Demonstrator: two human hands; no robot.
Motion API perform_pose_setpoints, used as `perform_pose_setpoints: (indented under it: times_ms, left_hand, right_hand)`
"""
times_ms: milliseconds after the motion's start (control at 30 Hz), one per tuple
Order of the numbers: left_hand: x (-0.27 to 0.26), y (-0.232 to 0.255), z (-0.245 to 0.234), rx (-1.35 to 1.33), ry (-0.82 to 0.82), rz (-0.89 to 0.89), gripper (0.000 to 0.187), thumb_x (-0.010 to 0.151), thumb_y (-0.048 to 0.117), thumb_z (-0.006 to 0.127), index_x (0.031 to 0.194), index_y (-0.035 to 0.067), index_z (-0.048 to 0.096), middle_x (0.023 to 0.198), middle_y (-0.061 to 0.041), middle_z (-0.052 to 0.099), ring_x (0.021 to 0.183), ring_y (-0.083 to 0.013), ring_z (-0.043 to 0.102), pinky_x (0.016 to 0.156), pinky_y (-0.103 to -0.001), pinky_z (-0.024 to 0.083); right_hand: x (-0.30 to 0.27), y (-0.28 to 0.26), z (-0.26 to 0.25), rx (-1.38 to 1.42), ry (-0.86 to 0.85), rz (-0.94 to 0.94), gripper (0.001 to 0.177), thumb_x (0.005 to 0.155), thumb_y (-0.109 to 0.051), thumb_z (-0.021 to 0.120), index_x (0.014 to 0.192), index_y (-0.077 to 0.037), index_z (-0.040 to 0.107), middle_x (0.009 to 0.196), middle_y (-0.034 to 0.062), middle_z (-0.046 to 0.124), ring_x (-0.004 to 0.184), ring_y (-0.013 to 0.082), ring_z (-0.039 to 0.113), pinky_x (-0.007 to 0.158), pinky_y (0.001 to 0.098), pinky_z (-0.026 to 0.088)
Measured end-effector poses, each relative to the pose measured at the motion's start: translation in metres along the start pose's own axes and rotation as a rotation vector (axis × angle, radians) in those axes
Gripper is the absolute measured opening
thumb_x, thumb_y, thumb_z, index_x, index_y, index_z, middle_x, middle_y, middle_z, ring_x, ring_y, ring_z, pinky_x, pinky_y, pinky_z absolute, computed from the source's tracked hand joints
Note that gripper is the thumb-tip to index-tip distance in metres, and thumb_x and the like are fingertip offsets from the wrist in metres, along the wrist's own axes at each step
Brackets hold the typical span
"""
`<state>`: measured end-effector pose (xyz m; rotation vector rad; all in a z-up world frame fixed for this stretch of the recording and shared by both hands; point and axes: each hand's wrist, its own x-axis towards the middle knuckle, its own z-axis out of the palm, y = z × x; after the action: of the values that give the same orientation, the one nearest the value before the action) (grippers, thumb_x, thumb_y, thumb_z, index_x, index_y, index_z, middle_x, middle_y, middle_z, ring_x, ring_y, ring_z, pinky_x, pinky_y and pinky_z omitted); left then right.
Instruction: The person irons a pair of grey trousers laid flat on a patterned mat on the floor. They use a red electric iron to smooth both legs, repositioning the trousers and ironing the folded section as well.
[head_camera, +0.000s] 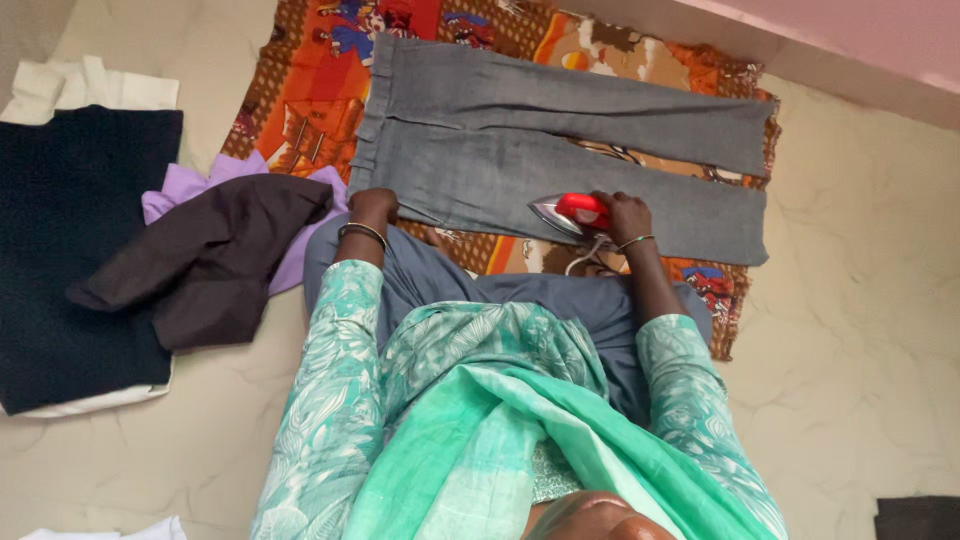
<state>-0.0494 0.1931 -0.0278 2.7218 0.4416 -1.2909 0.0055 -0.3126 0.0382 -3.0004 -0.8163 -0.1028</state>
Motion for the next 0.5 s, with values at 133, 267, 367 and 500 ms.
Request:
perform_pose_setpoints:
  times_ms: [133, 267, 367, 500]
  left_hand:
    - [-0.003, -0.001, 0.004, 0.062, 0.007, 0.007, 0.038, 0.083, 0.022, 0.077, 0.118, 0.01, 0.078, 0.127, -0.014, 0.074, 0.117, -0.0334, 0.071, 0.099, -0.051, 0.054]
    - [-0.008, 0.009, 0.012, 0.038, 0.227, 0.331, 0.04, 0.078, 0.015, 0.078, 0.118, 0.01, 0.076, 0.125, -0.018, 0.073, 0.115, -0.0358, 0.07, 0.094, -0.047, 0.057]
    - [-0.006, 0.018, 0.012, 0.027, 0.126, 0.487, 0.046, 0.077, 0.014, 0.079, 0.122, 0.011, 0.07, 0.125, -0.018, 0.07, 0.116, -0.0375, 0.066, 0.095, -0.047, 0.055]
    - [-0.004, 0.012, 0.014, 0.074, 0.094, 0.457, 0.04, 0.08, 0.018, 0.077, 0.119, 0.012, 0.073, 0.125, -0.016, 0.072, 0.117, -0.0359, 0.068, 0.096, -0.046, 0.056]
  right_hand:
    - [-0.011, 0.022, 0.015, -0.055, 0.071, 0.037, 0.035, 0.089, -0.034, 0.071, 0.123, -0.023, 0.073, 0.091, 0.0139, 0.072, 0.085, 0.0348, 0.071, 0.085, 0.048, 0.056]
    - [-0.005, 0.005, 0.027, 0.058, 0.061, 0.062, 0.032, 0.09, -0.039, 0.072, 0.114, -0.018, 0.074, 0.095, 0.0162, 0.071, 0.088, 0.0369, 0.07, 0.078, 0.0471, 0.055]
    - [0.007, -0.018, 0.028, 0.101, 0.126, -0.013, 0.03, 0.089, -0.027, 0.07, 0.117, -0.02, 0.076, 0.096, 0.0149, 0.072, 0.089, 0.0368, 0.069, 0.078, 0.0464, 0.056]
    - [0.027, -0.072, 0.021, 0.152, 0.154, -0.106, 0.033, 0.082, -0.032, 0.073, 0.113, -0.019, 0.076, 0.093, 0.0152, 0.072, 0.084, 0.0364, 0.069, 0.077, 0.0459, 0.055]
